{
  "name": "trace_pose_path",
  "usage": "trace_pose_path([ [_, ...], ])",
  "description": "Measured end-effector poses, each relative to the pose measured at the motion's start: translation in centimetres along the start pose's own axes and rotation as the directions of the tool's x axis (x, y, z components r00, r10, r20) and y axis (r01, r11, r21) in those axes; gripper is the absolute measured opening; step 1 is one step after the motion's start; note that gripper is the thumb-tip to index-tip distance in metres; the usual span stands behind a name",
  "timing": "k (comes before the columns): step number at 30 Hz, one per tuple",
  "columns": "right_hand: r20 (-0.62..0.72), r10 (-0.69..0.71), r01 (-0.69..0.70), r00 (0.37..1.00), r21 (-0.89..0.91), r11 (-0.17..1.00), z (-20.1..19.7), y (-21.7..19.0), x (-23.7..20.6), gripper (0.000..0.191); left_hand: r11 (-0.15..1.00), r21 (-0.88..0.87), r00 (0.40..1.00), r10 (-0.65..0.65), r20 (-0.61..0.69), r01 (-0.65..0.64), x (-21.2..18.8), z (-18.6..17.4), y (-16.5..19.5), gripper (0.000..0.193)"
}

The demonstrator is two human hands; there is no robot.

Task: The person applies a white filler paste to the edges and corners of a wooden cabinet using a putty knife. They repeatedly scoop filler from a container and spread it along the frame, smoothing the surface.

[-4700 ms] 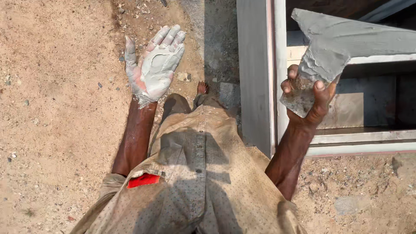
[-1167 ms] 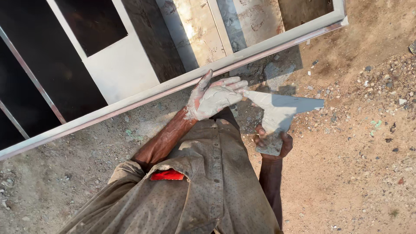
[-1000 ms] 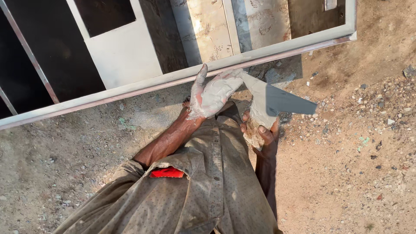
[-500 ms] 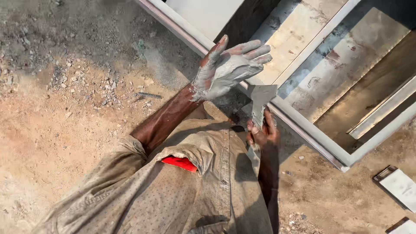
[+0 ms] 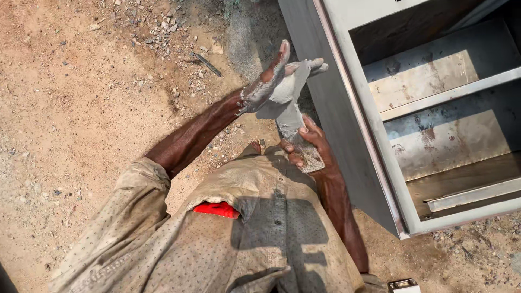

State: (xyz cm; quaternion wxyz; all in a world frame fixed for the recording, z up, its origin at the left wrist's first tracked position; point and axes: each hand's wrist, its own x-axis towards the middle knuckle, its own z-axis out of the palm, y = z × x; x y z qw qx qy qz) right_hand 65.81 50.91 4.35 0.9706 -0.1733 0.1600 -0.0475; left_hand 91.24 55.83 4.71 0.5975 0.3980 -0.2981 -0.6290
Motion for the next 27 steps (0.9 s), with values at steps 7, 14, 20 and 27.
trace_pose_path([
  [7, 0.247, 0.250, -0.351, 0.936, 0.612, 0.708, 3.1, 6.7, -0.1, 0.081, 0.999, 0.014, 0.988, 0.047, -0.144, -0.045, -9.1, -5.8, -4.7, 0.102],
  [14, -0.034, -0.348, 0.132, 0.937, -0.887, 0.442, 4.9, 3.9, 0.2, 0.088, 0.542, -0.711, 0.887, 0.173, -0.428, -0.449, -11.2, -6.6, -6.9, 0.088],
  [20, 0.271, -0.298, 0.184, 0.915, -0.940, -0.289, 4.8, 7.5, 0.8, 0.084, 0.232, -0.870, 0.900, 0.131, -0.417, -0.436, -8.8, 1.0, -10.8, 0.091],
  [27, -0.064, -0.159, -0.091, 0.985, -0.982, -0.165, 1.7, 1.2, -2.2, 0.080, 0.344, -0.677, 0.758, 0.231, -0.610, -0.650, -6.6, 3.0, -7.0, 0.095],
])
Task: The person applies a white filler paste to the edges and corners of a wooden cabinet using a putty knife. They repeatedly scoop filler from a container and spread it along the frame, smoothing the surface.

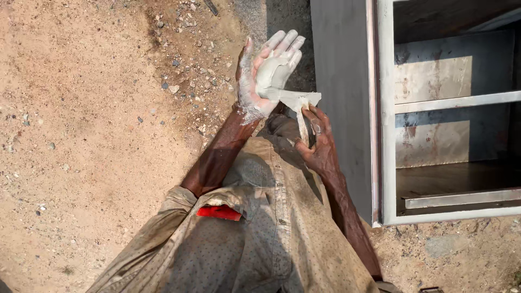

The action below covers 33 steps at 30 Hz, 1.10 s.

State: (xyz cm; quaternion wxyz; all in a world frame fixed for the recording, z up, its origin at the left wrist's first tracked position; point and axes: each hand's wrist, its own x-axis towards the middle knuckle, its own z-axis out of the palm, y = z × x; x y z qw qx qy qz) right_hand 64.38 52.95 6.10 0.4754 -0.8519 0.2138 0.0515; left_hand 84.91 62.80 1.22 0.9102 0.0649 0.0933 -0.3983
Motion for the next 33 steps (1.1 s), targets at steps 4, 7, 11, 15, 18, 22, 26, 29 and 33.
trace_pose_path([
  [4, 0.079, 0.119, -0.139, 0.990, 0.338, 0.931, -4.1, 2.3, 2.4, 0.086, 0.912, 0.408, 0.997, -0.064, 0.033, 0.045, 3.2, -0.5, -0.6, 0.096],
  [7, 0.203, 0.066, -0.185, 0.977, 0.648, 0.739, -5.1, 3.4, 3.1, 0.090, 0.725, 0.669, 0.986, -0.112, -0.122, 0.165, 4.1, -1.7, -3.2, 0.097],
  [11, 0.575, 0.135, -0.453, 0.807, 0.455, 0.767, -6.0, 4.6, 3.5, 0.087, 0.557, 0.816, 0.983, 0.001, -0.186, 0.154, 6.3, -1.8, -4.2, 0.090],
  [15, 0.546, -0.058, -0.518, 0.836, 0.819, 0.245, -7.7, 4.6, 3.8, 0.079, 0.881, 0.466, 0.981, 0.006, -0.194, 0.087, 6.7, -0.7, -2.0, 0.051],
  [18, 0.403, 0.025, -0.396, 0.915, 0.883, 0.253, -9.4, 3.7, 3.3, 0.080, 0.915, 0.394, 0.994, -0.050, -0.101, 0.086, 3.3, -1.6, 1.2, 0.056],
  [22, 0.180, 0.092, -0.202, 0.979, 0.848, 0.489, -13.6, 2.6, 1.9, 0.077, 0.988, 0.119, 0.989, -0.110, 0.103, 0.098, -1.3, -3.9, 3.1, 0.046],
  [26, 0.049, 0.020, -0.037, 0.999, 0.378, 0.925, -21.2, 1.7, -0.2, 0.061, 0.994, 0.094, 0.997, -0.044, -0.060, 0.049, -5.5, -7.5, 2.6, 0.030],
  [29, 0.243, -0.218, 0.318, 0.945, -0.534, 0.784, -25.8, 1.9, -0.2, 0.072, 0.998, 0.060, 0.989, 0.021, -0.147, -0.012, -7.1, -10.2, 1.6, 0.030],
  [33, 0.555, -0.017, 0.526, 0.832, -0.777, 0.347, -28.7, 4.4, 0.7, 0.080, 0.996, -0.065, 0.997, 0.068, 0.039, -0.066, -8.3, -13.5, -0.8, 0.029],
])
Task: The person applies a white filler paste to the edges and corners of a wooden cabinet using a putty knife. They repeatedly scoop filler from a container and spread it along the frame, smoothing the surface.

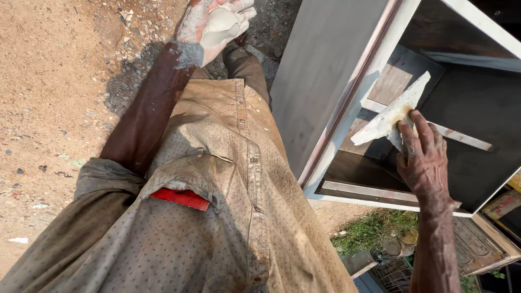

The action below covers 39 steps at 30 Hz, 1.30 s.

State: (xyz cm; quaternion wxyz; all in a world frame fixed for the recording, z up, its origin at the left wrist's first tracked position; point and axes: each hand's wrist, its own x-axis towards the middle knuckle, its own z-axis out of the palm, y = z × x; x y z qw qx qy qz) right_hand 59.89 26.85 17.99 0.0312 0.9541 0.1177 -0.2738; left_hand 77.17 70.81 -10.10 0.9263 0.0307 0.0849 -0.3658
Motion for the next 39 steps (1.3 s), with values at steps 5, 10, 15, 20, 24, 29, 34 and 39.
trace_pose_path([
  [5, 0.165, -0.135, 0.162, 0.977, -0.164, 0.973, 4.9, 0.9, 1.8, 0.065, 0.996, 0.047, 0.989, 0.084, -0.120, -0.078, -2.9, -2.6, -1.0, 0.027],
  [10, 0.154, -0.226, 0.244, 0.962, -0.110, 0.963, 6.4, 1.1, 2.6, 0.063, 0.988, 0.070, 0.981, 0.147, -0.128, -0.139, -4.7, -3.0, -2.2, 0.026],
  [15, 0.169, -0.247, 0.268, 0.954, -0.113, 0.957, 7.0, 1.0, 3.0, 0.070, 0.977, 0.094, 0.970, 0.204, -0.130, -0.193, -4.6, -3.4, -3.9, 0.026],
  [20, 0.184, -0.276, 0.295, 0.943, -0.086, 0.952, 8.8, 1.6, 3.5, 0.076, 0.974, 0.100, 0.969, 0.214, -0.121, -0.203, -4.7, -3.8, -4.4, 0.028],
  [24, 0.204, -0.310, 0.339, 0.929, -0.129, 0.932, 8.1, 3.0, 3.1, 0.077, 0.960, 0.163, 0.969, 0.241, -0.063, -0.228, -4.5, -3.8, -4.4, 0.028],
  [29, 0.195, -0.214, 0.246, 0.957, -0.155, 0.957, 5.2, 3.5, 2.8, 0.085, 0.980, 0.024, 0.963, 0.198, -0.183, -0.197, -3.5, -3.9, -4.5, 0.031],
  [34, 0.138, -0.308, 0.327, 0.941, -0.146, 0.934, 5.4, 2.2, 5.2, 0.074, 0.982, -0.059, 0.973, 0.171, -0.157, -0.182, -3.0, -4.1, -4.6, 0.035],
  [39, 0.169, -0.307, 0.329, 0.937, -0.122, 0.936, 5.9, 3.2, 5.5, 0.078, 0.982, -0.060, 0.979, 0.169, -0.115, -0.177, -3.6, -3.8, -4.7, 0.043],
])
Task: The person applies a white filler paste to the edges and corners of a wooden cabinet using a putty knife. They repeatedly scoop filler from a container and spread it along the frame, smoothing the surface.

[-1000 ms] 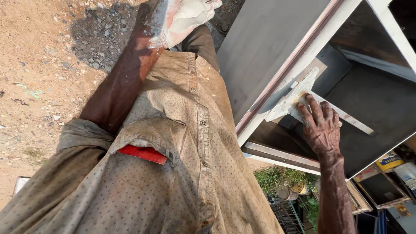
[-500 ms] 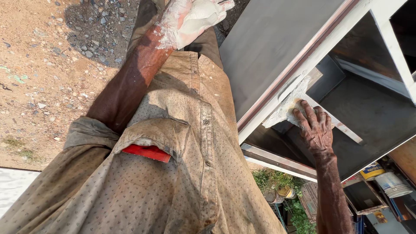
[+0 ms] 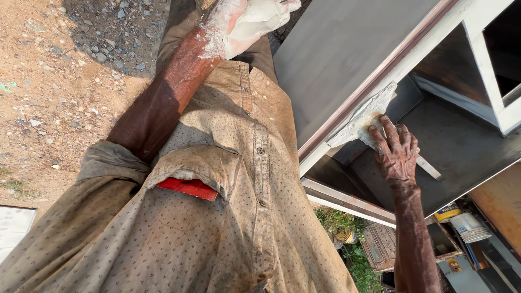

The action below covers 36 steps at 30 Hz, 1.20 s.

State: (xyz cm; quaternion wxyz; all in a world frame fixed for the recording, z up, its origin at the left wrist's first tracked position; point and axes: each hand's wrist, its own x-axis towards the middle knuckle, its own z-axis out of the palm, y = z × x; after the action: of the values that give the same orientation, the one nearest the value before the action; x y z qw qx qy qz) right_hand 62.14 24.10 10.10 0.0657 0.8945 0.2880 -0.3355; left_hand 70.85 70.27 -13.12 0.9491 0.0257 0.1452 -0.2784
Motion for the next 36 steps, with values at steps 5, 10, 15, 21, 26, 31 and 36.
trace_pose_path([
  [5, 0.201, 0.139, -0.101, 0.970, -0.189, 0.977, -2.9, 1.4, -2.1, 0.088, 0.996, 0.085, 1.000, 0.012, 0.006, -0.012, 0.0, 0.8, 0.5, 0.050],
  [10, 0.118, 0.133, -0.121, 0.984, -0.099, 0.988, -6.8, -0.6, 0.9, 0.077, 0.987, 0.158, 0.999, 0.042, -0.020, -0.038, 0.8, 0.5, 0.2, 0.041],
  [15, 0.258, 0.060, 0.019, 0.964, -0.293, 0.956, -10.1, -3.0, 4.0, 0.063, 0.999, 0.030, 0.995, 0.026, -0.100, -0.023, 1.0, -0.6, -0.9, 0.053],
  [21, 0.320, 0.081, 0.036, 0.944, -0.343, 0.939, -10.4, -3.5, 4.9, 0.057, 0.993, 0.105, 0.999, 0.049, -0.007, -0.048, 0.2, -1.4, -1.0, 0.049],
  [26, 0.319, 0.079, 0.043, 0.944, -0.360, 0.932, -9.6, -3.4, 4.7, 0.054, 0.996, 0.072, 0.998, 0.059, 0.010, -0.060, 0.1, -1.2, -1.0, 0.052],
  [31, 0.292, 0.087, 0.019, 0.952, -0.341, 0.940, -8.9, -3.4, 4.4, 0.054, 0.995, 0.084, 0.998, 0.059, 0.010, -0.060, 0.0, -1.8, -1.2, 0.056],
  [36, 0.280, 0.085, 0.023, 0.956, -0.361, 0.932, -7.1, -2.3, 3.6, 0.056, 0.995, 0.089, 0.999, 0.035, -0.006, -0.034, 0.1, -2.0, -1.2, 0.059],
])
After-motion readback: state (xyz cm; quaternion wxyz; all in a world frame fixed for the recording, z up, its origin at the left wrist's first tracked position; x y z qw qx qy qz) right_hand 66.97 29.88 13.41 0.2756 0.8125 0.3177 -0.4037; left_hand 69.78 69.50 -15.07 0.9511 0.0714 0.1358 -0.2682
